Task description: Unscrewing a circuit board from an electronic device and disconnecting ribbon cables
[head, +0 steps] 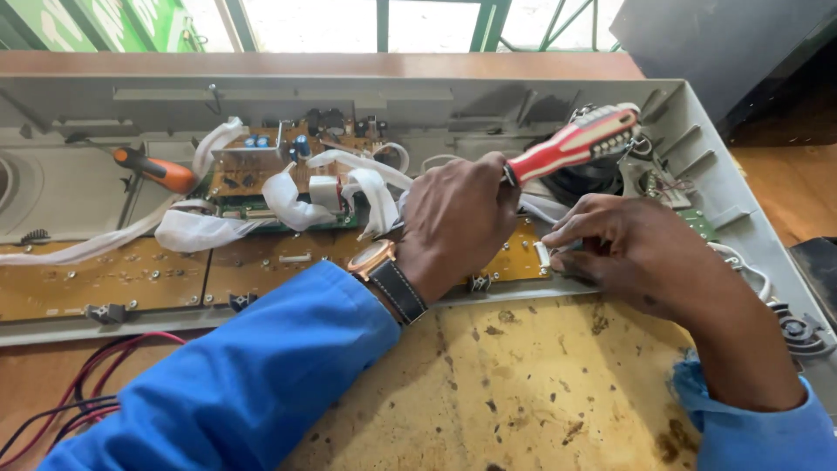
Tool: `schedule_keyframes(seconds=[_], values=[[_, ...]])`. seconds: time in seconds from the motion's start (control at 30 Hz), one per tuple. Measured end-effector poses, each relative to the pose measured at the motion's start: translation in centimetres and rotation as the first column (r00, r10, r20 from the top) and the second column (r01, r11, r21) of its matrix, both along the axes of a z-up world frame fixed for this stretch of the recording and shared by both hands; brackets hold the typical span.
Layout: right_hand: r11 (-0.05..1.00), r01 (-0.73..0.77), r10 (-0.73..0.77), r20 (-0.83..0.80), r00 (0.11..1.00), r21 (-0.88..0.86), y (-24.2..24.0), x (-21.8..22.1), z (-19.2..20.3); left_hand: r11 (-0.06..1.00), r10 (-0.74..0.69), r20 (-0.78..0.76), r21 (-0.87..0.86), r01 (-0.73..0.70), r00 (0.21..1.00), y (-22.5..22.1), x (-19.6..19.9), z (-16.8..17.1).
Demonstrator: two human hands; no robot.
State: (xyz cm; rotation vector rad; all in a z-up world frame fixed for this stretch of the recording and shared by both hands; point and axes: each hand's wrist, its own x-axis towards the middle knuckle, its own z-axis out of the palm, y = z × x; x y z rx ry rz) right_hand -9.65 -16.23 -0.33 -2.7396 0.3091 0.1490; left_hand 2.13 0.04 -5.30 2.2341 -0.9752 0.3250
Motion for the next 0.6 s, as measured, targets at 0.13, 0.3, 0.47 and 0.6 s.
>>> schedule_keyframes(seconds=[0.13,0.3,0.47,0.6], values=[[0.986,0.087,-0.103,-0.109,0.989,-0.145,2.2,-0.2,1.2,1.000,-0.017,0.019,0.017,0.017,1.000,-0.2,0.4,-1.2],[0.879,0.011,-0.083,-0.130,0.988,-0.476,1.7,-0.7,-0.2,1.000,-0.016,0.017,0.008,0.016,1.000,-0.4,0.9,-1.6],[0.852,-0.023,-0.068,-0.154,0.986,-0.523,2.2,-0.2,-0.2,1.000,-0.007,-0.008,0.017,0.007,1.000,-0.6,1.1,-1.7],[0.932,-0.014,-0.055,-0.180,0.982,-0.363,2.0,0.3,-0.1,0.999,-0.023,0.047,-0.030,0.025,0.999,-0.7,1.1,-2.1]])
